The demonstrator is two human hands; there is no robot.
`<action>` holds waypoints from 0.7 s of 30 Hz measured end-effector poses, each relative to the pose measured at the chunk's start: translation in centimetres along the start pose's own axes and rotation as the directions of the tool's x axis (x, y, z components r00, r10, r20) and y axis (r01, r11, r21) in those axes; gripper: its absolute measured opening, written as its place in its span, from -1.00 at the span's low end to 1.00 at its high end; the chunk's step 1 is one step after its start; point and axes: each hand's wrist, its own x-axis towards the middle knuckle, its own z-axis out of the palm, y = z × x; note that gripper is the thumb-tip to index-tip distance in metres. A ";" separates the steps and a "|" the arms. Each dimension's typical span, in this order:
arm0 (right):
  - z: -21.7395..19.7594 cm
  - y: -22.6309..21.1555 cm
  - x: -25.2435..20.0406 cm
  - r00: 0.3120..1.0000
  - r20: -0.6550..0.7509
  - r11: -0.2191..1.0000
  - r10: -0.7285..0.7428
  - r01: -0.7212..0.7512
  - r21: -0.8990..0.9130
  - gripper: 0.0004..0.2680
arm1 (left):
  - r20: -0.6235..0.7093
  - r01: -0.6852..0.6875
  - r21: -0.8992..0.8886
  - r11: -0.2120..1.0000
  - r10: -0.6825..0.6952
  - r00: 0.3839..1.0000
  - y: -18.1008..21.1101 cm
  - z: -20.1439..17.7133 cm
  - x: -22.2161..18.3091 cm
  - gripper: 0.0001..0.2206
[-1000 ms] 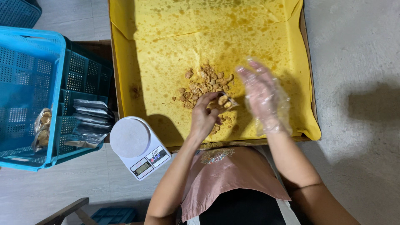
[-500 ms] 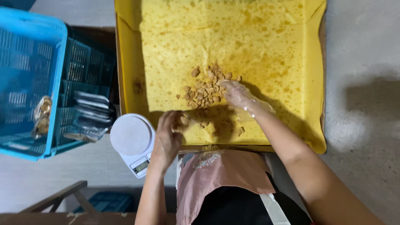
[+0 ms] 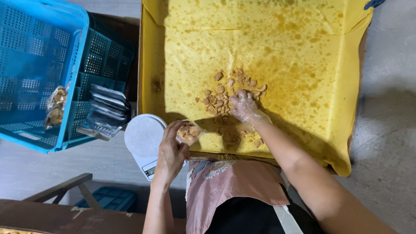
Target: The person scoops cashews from a large yellow tray into small clear plastic bags, weighs each bag on a digital scale, and places the filled bags into a blue basket. The person also spreads and gathers cashews on the tray to prepare for packaging.
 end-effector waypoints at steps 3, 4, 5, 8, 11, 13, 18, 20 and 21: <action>2.8 2.3 0.8 0.989 -0.115 0.996 -0.093 0.091 -0.020 -0.67 | 0.011 -0.069 0.020 0.997 0.069 0.998 0.1 0.3 0.2 -0.43; 3.4 3.0 1.0 0.960 -0.194 0.975 -0.200 0.176 -0.135 -0.59 | 0.017 -0.096 0.028 0.995 0.095 0.995 0.4 0.4 0.5 -0.43; 4.0 3.7 0.8 0.914 -0.261 0.936 -0.311 0.246 -0.253 -0.49 | 0.024 -0.127 0.038 0.991 0.126 0.992 0.6 0.6 0.5 -0.42; 4.0 4.5 -0.3 0.903 -0.397 0.930 -0.165 0.277 0.244 -0.72 | 0.094 -0.072 -0.002 0.997 0.072 0.993 1.2 1.2 0.9 -0.40; 1.8 4.5 -3.3 0.965 -0.252 0.205 -0.074 0.262 0.943 -0.87 | 0.157 -0.061 0.004 0.998 0.060 0.986 1.1 2.4 1.5 -0.37; -0.7 3.7 -6.1 0.956 -0.255 -0.317 -0.144 0.200 0.927 -0.87 | 0.224 -0.031 0.022 0.999 0.025 0.974 1.4 4.1 2.4 -0.36; -5.0 -0.6 -12.1 0.858 -0.502 -0.645 -0.110 0.323 0.693 -0.84 | 0.191 -0.301 0.020 0.953 0.292 0.937 3.1 9.6 4.8 -0.33; -5.2 -2.2 -13.2 0.711 -0.702 -0.607 -0.046 0.538 0.585 -0.86 | 0.239 -0.093 -0.118 0.989 0.119 0.964 3.4 11.6 5.3 -0.36; -5.2 -2.7 -13.5 0.618 -0.786 -0.582 -0.019 0.632 0.511 -0.87 | 0.226 -0.106 -0.179 0.978 0.145 0.963 3.5 12.4 5.2 -0.35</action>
